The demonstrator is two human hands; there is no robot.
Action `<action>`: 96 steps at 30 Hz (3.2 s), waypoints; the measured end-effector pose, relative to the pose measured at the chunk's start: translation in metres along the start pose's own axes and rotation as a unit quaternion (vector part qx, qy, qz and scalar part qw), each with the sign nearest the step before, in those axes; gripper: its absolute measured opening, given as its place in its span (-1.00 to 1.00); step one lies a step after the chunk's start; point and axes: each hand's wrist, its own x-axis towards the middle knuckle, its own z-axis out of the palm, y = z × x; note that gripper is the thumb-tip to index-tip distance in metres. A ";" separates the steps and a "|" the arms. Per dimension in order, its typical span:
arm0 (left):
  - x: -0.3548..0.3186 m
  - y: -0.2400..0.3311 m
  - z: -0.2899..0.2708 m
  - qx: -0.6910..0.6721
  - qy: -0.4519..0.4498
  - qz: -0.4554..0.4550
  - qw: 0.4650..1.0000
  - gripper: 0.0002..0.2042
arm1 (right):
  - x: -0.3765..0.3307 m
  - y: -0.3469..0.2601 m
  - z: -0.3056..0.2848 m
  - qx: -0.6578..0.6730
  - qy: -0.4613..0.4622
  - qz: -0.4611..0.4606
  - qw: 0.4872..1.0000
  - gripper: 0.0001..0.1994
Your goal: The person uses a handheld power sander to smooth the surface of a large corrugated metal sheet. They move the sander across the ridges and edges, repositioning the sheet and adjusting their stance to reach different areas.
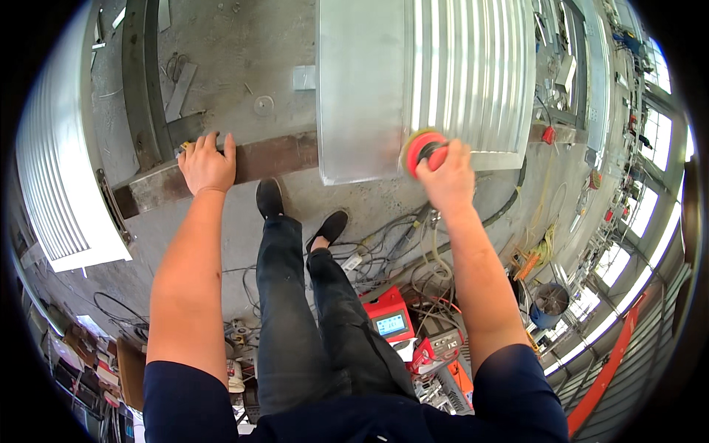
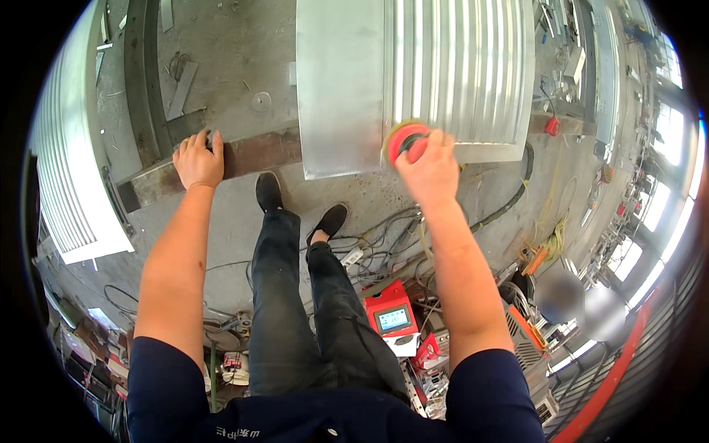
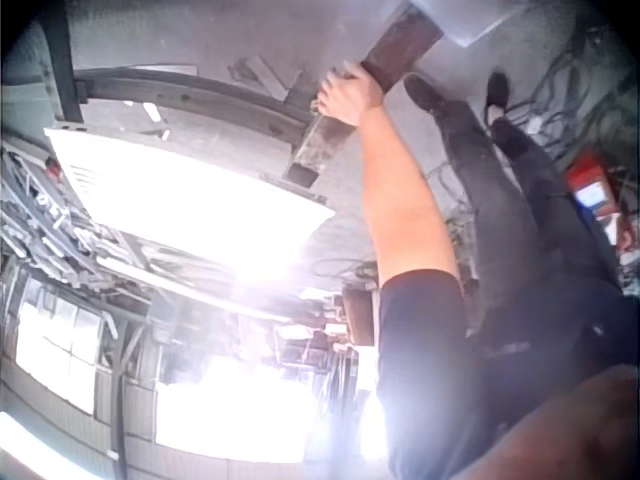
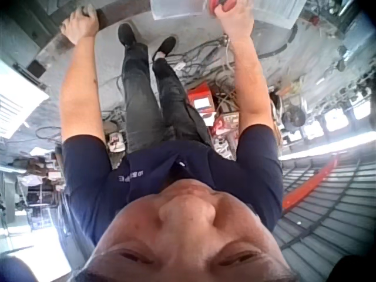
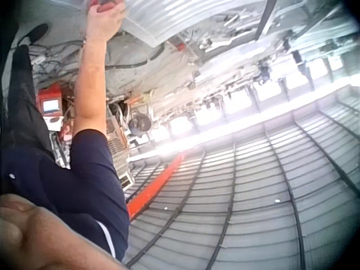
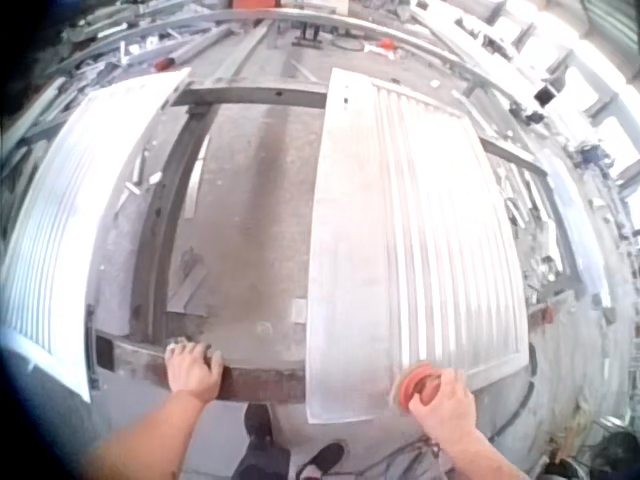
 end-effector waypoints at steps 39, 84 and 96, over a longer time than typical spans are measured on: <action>0.003 -0.002 -0.004 0.015 -0.052 -0.010 0.998 -0.57 | 0.173 0.050 -0.048 0.086 0.047 -0.056 0.994 -0.30; 0.026 -0.037 -0.101 0.107 -0.337 0.284 0.891 -0.51 | -0.685 -0.097 0.098 0.518 -0.233 0.579 0.585 -0.31; -0.180 0.126 -0.227 0.048 -0.467 0.310 0.826 -0.63 | -0.789 -0.144 0.167 0.557 -0.083 0.613 0.554 -0.39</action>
